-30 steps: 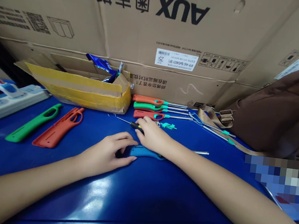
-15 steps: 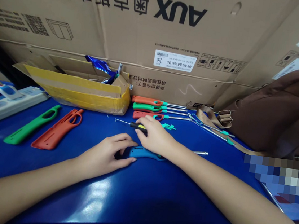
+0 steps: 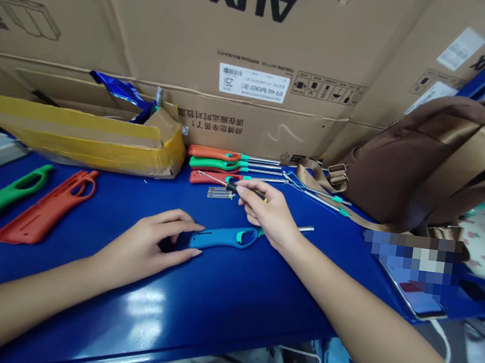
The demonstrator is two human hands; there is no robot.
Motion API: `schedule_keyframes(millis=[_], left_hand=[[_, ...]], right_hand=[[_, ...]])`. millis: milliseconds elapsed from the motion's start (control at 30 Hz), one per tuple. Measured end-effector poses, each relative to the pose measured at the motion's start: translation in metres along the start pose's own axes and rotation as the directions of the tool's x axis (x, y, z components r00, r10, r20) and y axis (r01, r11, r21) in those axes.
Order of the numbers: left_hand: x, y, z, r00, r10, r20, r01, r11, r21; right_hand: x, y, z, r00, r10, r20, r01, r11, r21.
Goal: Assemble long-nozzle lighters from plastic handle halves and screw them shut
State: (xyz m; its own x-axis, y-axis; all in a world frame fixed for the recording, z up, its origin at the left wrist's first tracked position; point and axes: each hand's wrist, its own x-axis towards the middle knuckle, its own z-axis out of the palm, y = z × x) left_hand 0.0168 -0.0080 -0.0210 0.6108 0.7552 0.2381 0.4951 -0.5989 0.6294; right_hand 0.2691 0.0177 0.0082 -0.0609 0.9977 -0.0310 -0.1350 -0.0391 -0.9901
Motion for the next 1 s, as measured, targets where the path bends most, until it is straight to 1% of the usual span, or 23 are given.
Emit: schedule_keyframes(millis=[100,167,233,267,300,367,433,500,600,667,733,867,1000], left_hand=[[0.002,0.004,0.000,0.999,0.000,-0.040,-0.002,0.999,-0.032],[0.003,0.008,-0.002,0.995,-0.042,-0.086,0.034,0.995,-0.099],[0.003,0.012,-0.003,0.983,-0.150,-0.107,0.122,0.966,-0.228],[0.003,0.015,-0.004,0.971,-0.218,-0.093,0.178,0.929,-0.323],[0.003,0.017,-0.005,0.957,-0.284,-0.061,0.233,0.876,-0.423],[0.002,0.020,-0.005,0.921,-0.388,0.011,0.313,0.725,-0.613],[0.002,0.022,-0.005,0.889,-0.454,0.064,0.340,0.559,-0.756],[0.003,0.023,-0.006,0.860,-0.500,0.100,0.337,0.410,-0.848],[0.006,0.026,-0.010,0.821,-0.547,0.167,0.341,0.233,-0.911],[0.007,0.027,-0.013,0.802,-0.563,0.201,0.344,0.160,-0.925],[0.008,0.027,-0.015,0.795,-0.568,0.215,0.339,0.122,-0.933],[0.007,0.025,-0.017,0.794,-0.559,0.238,0.331,0.070,-0.941],[0.006,0.024,-0.017,0.794,-0.553,0.251,0.327,0.041,-0.944]], right_hand=[[0.000,-0.002,-0.004,0.999,0.032,-0.009,-0.032,0.998,0.057],[-0.001,-0.005,-0.006,0.999,0.029,-0.022,-0.027,0.996,0.082],[-0.003,-0.007,-0.007,1.000,0.019,-0.019,-0.017,0.994,0.110],[-0.004,-0.007,-0.007,1.000,0.018,-0.011,-0.016,0.992,0.123],[-0.005,-0.007,-0.007,1.000,0.018,0.000,-0.018,0.991,0.136],[-0.006,-0.006,-0.006,0.999,0.024,0.021,-0.027,0.986,0.163],[-0.006,-0.003,-0.005,0.999,0.024,0.033,-0.030,0.981,0.191],[-0.005,-0.001,-0.005,0.999,0.019,0.038,-0.026,0.977,0.213],[-0.003,0.003,-0.005,0.999,0.024,0.036,-0.032,0.972,0.235],[-0.002,0.004,-0.005,0.999,0.039,0.037,-0.046,0.968,0.246],[-0.002,0.004,-0.005,0.998,0.045,0.035,-0.053,0.966,0.253],[-0.004,0.004,-0.004,0.999,0.035,0.034,-0.042,0.971,0.236],[-0.006,0.002,-0.002,0.999,0.017,0.042,-0.025,0.978,0.209]])
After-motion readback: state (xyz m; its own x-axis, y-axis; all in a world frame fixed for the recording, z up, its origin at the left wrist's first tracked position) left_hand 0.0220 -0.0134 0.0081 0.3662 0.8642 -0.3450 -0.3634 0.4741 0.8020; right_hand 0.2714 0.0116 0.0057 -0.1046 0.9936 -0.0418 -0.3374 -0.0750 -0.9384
